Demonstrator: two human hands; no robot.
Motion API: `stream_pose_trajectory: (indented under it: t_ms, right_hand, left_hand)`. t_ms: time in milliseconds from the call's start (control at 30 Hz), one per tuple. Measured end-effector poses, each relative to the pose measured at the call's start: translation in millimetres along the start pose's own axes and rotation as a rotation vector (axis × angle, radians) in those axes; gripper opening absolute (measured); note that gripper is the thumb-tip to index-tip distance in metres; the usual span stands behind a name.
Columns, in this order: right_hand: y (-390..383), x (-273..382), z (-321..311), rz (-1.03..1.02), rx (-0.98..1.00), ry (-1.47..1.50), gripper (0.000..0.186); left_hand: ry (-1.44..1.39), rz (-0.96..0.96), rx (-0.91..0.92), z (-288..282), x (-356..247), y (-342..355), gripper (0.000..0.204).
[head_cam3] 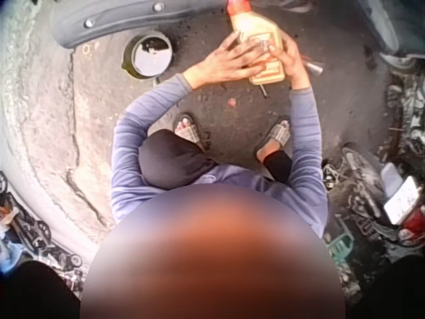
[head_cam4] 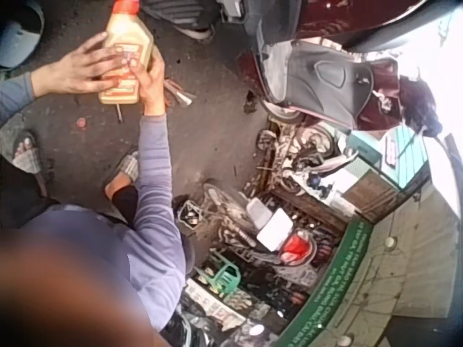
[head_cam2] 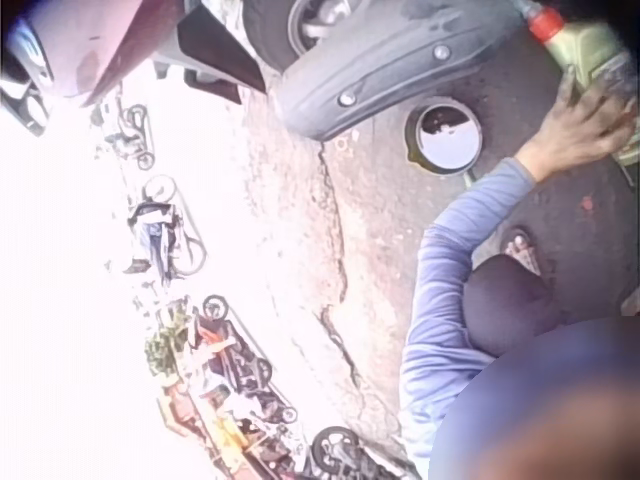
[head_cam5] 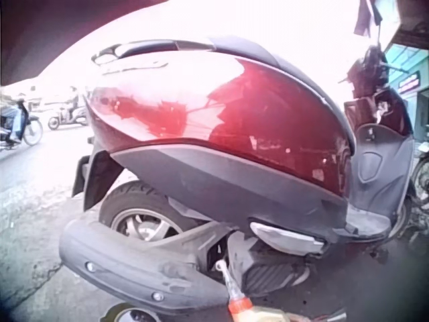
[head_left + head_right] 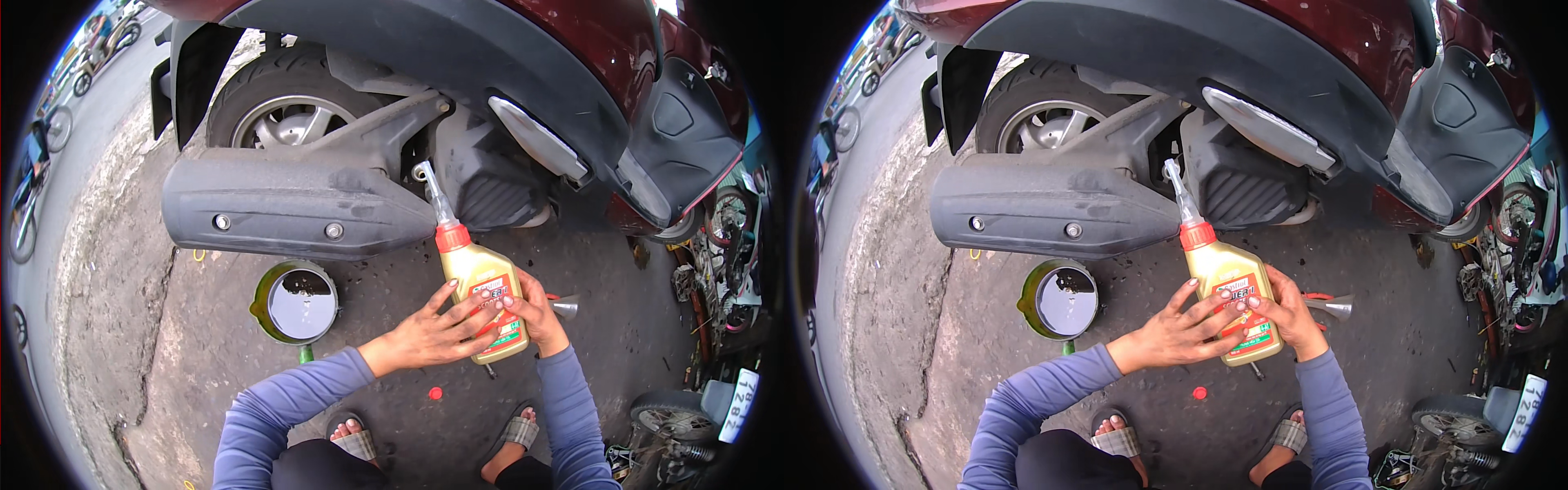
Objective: Draining and refilling various fluids on a motorcycle.
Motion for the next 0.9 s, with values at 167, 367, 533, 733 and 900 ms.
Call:
stream_pose_trajectory:
  t_ms: [167, 367, 533, 733, 900]
  right_hand:
    - [-9, 25, 16, 0.096, -0.017, 0.054, 0.054]
    - [-25, 92, 45, 0.201, -0.094, 0.252, 0.059]
    - [0, 171, 88, -0.178, -0.077, -0.262, 0.054]
    - [45, 214, 161, -0.904, -0.126, -1.11, 0.072]
    - [67, 204, 164, -0.822, -0.168, -1.216, 0.067]
  left_hand:
    - [-0.075, 0.022, -0.141, -9, -7, 11, 0.038]
    - [-0.426, -0.12, -0.251, -89, 25, 51, 0.038]
    - [-0.926, -0.574, -0.708, -159, 133, 45, 0.063]
    - [-1.378, -0.69, -0.721, -158, 221, 21, 0.057]
    - [-1.424, -0.726, -0.55, -156, 228, 24, 0.054]
Point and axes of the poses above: each hand's wrist, its own y-axis towards the middle knuckle, its own z-axis out of the palm, x = y × z, the point moved 7 cm from there along y, towards the middle knuckle
